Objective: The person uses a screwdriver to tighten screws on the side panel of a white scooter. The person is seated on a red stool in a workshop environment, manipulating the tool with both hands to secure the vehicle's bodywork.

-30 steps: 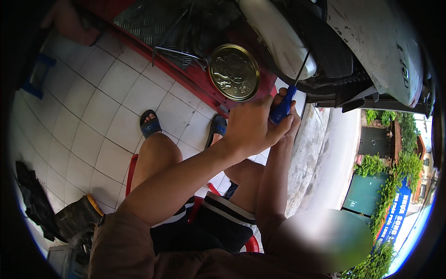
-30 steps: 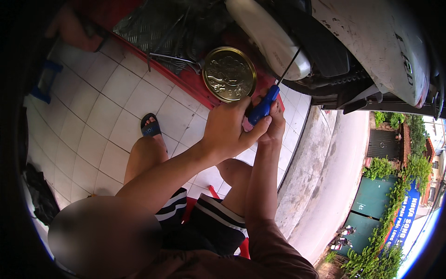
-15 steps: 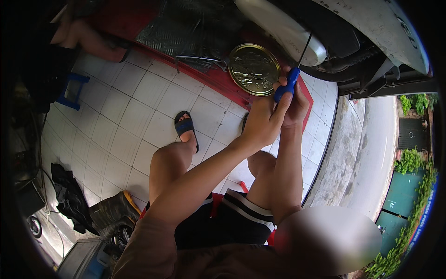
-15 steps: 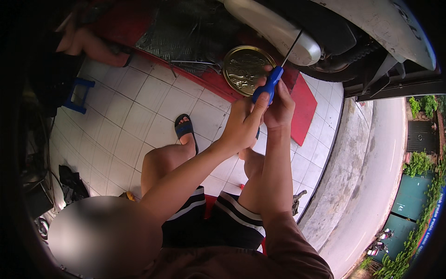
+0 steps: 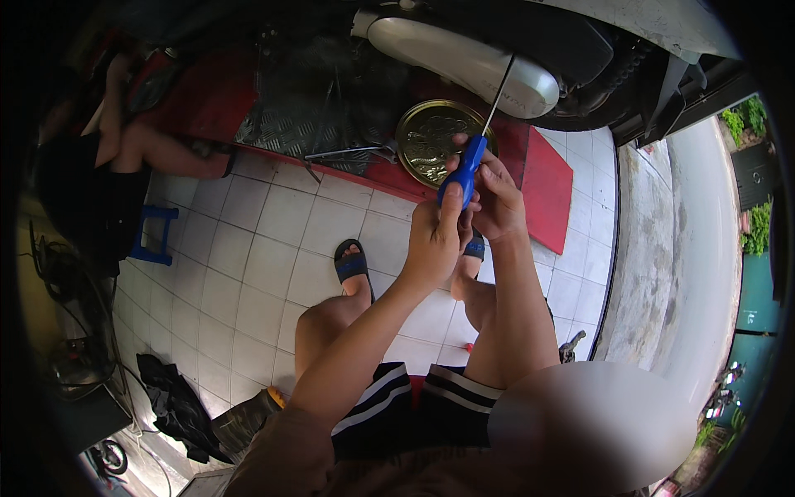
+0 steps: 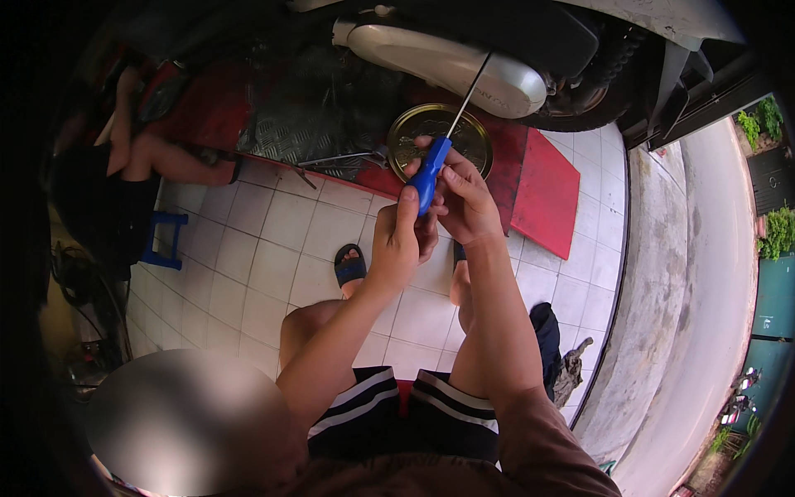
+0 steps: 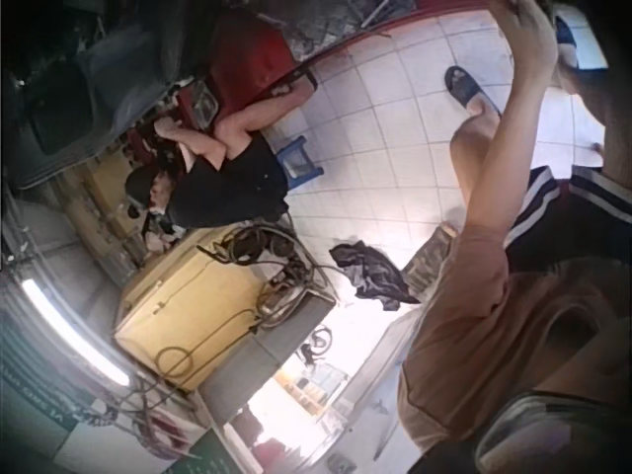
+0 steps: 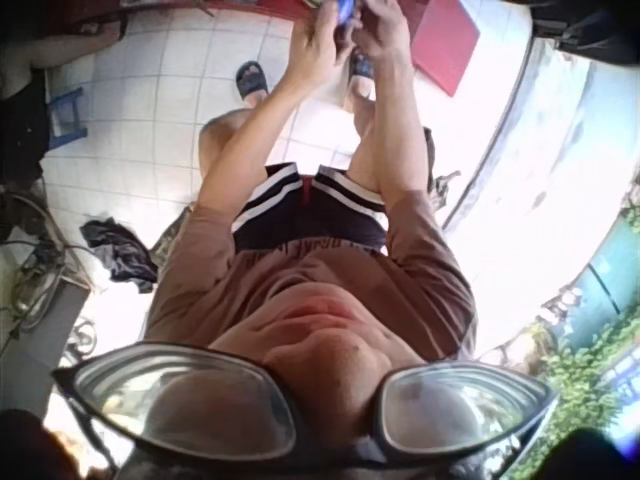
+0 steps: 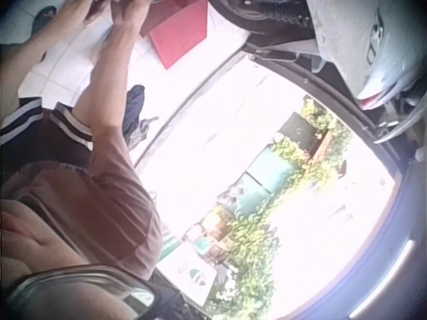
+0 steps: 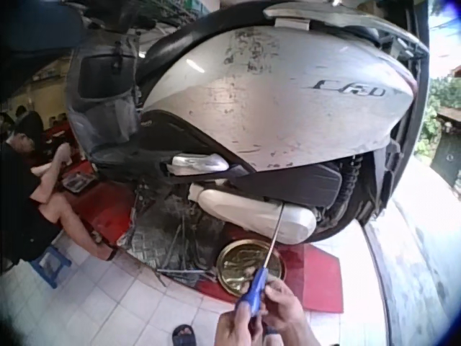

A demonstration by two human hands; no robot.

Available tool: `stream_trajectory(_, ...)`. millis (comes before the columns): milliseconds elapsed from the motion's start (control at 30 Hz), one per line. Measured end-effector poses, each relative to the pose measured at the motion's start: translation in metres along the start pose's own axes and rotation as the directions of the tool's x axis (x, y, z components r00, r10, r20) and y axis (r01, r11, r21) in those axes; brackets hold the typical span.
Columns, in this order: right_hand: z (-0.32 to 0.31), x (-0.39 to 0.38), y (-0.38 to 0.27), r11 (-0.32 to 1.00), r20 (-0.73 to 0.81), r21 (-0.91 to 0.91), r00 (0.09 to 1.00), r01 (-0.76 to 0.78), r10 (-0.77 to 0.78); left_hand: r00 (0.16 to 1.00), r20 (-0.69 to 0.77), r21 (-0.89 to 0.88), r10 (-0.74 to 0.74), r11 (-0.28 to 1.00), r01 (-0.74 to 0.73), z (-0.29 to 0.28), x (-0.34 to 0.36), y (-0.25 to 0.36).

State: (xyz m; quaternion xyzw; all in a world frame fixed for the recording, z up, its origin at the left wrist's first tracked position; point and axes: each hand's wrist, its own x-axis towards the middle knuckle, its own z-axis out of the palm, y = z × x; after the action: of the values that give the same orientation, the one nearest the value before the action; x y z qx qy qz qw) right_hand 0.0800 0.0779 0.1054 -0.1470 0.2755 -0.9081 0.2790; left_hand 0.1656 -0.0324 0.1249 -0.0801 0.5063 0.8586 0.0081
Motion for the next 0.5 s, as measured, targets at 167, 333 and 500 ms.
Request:
stream_trajectory(167,-0.017,-0.001,-0.002,0.996,-0.008,-0.087,1.0,0.021,-0.022,0.943,0.031,0.346,0.333,0.881,-0.322,0.0,0.001,0.003)
stream_trajectory(333,-0.007,0.001,-0.004,0.987,-0.103,-0.137,0.99,0.083,-0.098,0.902,0.104,0.557,0.418,0.727,-0.401,0.002,0.001,0.007)
stream_trajectory(500,0.003,-0.005,-0.008,0.987,-0.241,-0.157,0.967,0.042,-0.079,0.963,0.049,0.406,0.266,0.875,-0.263,0.001,0.0,-0.009)
